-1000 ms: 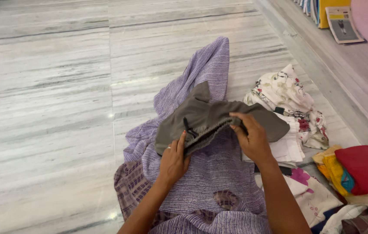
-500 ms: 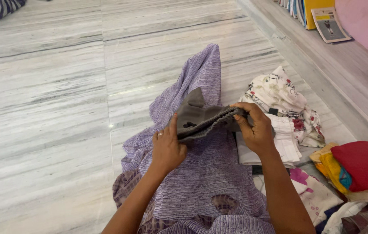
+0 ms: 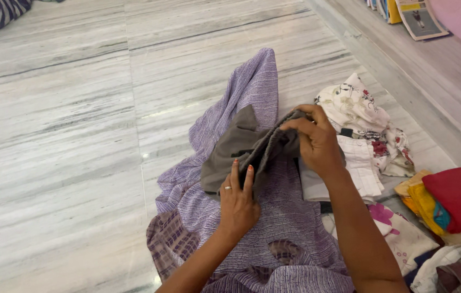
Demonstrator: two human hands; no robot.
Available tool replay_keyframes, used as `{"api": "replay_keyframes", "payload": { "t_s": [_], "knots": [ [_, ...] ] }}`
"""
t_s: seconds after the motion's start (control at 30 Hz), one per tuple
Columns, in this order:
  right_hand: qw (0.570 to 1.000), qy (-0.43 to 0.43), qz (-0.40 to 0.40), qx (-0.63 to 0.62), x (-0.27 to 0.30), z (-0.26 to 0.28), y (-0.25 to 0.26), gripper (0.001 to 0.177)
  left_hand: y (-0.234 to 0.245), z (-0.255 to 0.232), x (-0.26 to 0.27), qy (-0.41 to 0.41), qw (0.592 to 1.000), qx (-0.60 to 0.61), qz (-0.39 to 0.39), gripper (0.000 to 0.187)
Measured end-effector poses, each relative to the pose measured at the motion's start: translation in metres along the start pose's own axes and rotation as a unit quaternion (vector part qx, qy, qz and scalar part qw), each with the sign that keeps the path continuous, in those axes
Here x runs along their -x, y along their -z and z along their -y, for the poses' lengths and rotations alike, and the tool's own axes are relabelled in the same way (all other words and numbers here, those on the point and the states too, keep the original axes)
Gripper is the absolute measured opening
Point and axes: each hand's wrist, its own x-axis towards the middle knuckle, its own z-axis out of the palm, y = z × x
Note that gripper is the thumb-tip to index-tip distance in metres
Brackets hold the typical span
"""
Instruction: The person folds several pieces of clothing on the floor, including a pair of grey shorts, a white top, and a plaid shirt. They smooth and fold each item neatly and place them in a stack.
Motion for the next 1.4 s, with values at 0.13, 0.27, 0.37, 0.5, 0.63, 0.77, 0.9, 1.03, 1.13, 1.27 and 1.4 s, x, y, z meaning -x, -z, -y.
{"api": "replay_keyframes", "payload": {
  "t_s": [0.13,0.27,0.37,0.5,0.63,0.77,0.9,1.03,1.13,1.27,1.4],
  "knots": [
    [0.998,-0.067,-0.003,0.0,-0.006,-0.009,0.013,0.035,0.006,0.041,0.007,-0.04,0.998,0.051,0.014,0.078],
    [0.995,0.041,0.036,0.078,-0.009,-0.007,0.02,0.049,0.01,0.064,0.008,-0.052,0.993,0.062,0.084,0.063],
    [0.994,0.011,0.063,0.084,-0.009,-0.004,0.015,0.048,-0.001,0.059,0.005,-0.012,0.989,0.062,0.134,0.047],
    [0.989,-0.031,0.079,0.122,-0.017,-0.019,0.021,0.036,0.008,0.065,-0.01,0.003,0.989,0.09,0.114,0.028],
    [0.987,-0.057,0.121,0.088,-0.025,-0.051,0.057,0.024,0.07,0.104,-0.035,-0.013,0.984,0.145,0.1,0.02],
    [0.981,-0.105,0.162,-0.009,-0.005,-0.07,0.08,0.02,0.127,0.114,-0.033,-0.056,0.977,0.171,0.114,0.022],
    [0.96,-0.122,0.254,-0.014,0.026,-0.076,0.079,0.018,0.137,0.108,-0.009,-0.024,0.98,0.152,0.124,0.023],
    [0.921,-0.216,0.316,-0.069,0.062,-0.072,0.067,0.018,0.126,0.11,0.033,0.069,0.966,0.129,0.213,0.027],
    [0.921,-0.214,0.32,-0.053,0.069,-0.071,0.065,0.021,0.116,0.109,0.046,0.091,0.925,0.133,0.345,0.027],
    [0.934,-0.182,0.307,-0.036,0.069,-0.066,0.055,0.024,0.122,0.095,0.037,0.038,0.924,0.165,0.344,0.042],
    [0.92,-0.234,0.298,-0.102,0.063,-0.059,0.047,0.026,0.124,0.061,0.013,0.088,0.944,0.186,0.257,0.078]
  ]
}}
